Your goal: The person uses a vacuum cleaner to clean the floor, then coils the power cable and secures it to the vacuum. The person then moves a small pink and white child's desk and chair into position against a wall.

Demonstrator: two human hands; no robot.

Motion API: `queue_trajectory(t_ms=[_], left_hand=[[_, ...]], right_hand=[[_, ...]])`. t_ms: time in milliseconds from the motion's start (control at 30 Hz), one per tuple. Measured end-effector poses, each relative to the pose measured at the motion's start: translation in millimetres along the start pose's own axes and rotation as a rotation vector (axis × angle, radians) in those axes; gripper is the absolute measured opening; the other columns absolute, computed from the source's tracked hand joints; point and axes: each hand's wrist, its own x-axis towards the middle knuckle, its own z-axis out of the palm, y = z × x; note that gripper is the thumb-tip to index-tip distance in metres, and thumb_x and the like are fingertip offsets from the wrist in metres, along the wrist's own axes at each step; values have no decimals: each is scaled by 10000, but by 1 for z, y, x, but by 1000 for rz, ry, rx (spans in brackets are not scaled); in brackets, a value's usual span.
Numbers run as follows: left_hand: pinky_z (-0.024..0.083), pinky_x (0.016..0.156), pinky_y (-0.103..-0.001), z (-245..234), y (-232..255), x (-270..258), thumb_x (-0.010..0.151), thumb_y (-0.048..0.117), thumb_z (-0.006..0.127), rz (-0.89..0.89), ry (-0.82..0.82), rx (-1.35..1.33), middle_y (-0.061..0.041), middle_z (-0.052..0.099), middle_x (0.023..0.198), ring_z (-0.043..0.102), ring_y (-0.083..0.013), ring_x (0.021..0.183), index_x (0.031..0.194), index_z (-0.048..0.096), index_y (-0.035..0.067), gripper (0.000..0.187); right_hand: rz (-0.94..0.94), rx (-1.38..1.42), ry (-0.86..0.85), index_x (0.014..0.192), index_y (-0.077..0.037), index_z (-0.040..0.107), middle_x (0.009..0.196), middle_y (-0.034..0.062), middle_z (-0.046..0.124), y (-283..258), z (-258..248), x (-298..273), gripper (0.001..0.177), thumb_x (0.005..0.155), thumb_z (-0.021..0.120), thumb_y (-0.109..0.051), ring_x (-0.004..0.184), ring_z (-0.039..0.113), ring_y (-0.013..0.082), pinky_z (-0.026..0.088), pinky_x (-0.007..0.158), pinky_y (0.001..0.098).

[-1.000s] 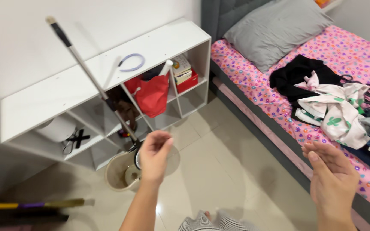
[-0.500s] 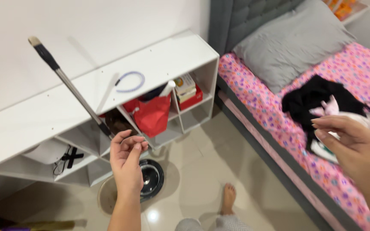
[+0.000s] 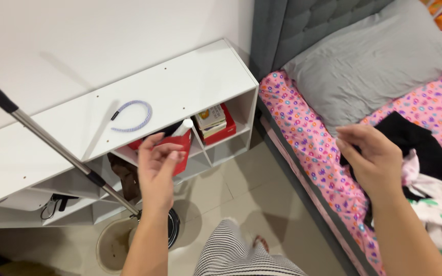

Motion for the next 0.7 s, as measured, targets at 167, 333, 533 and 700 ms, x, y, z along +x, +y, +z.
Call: queue_trajectory(t_ms=[167,333,533,700], left_hand=[[496,1023,-322,16,-15,39,955,-31,621,34,-206,184,-117,658,1200,613,-184,1125,1501,407,38,591],[512,1018,-334,3,-21,115,949,-28,612,60,-166,181,-116,640,1227,612,-176,1132,1523,394,45,619],[527,936,-316,-1,-15,209,952,-15,616,105,13,191,-129,685,1166,641,-178,1054,1500,437,45,580],[539,980,-319,-4,-20,259,964,1,627,58,-8,194,-127,679,1157,640,-173,1079,1432,517,25,481]], right_hand=[[-44,133,-23,1225,47,658,1172,59,684,15,31,68,261,967,697,60,1072,660,101,525,977,236],[49,227,83,1228,40,673,1168,61,705,56,55,134,237,992,696,34,1062,662,99,520,965,224],[113,151,191,1234,49,672,1168,79,711,115,54,188,245,996,700,1,1051,660,118,515,952,232],[130,159,247,1208,63,665,1131,108,709,141,60,196,170,1055,694,-6,1066,670,157,539,944,274]])
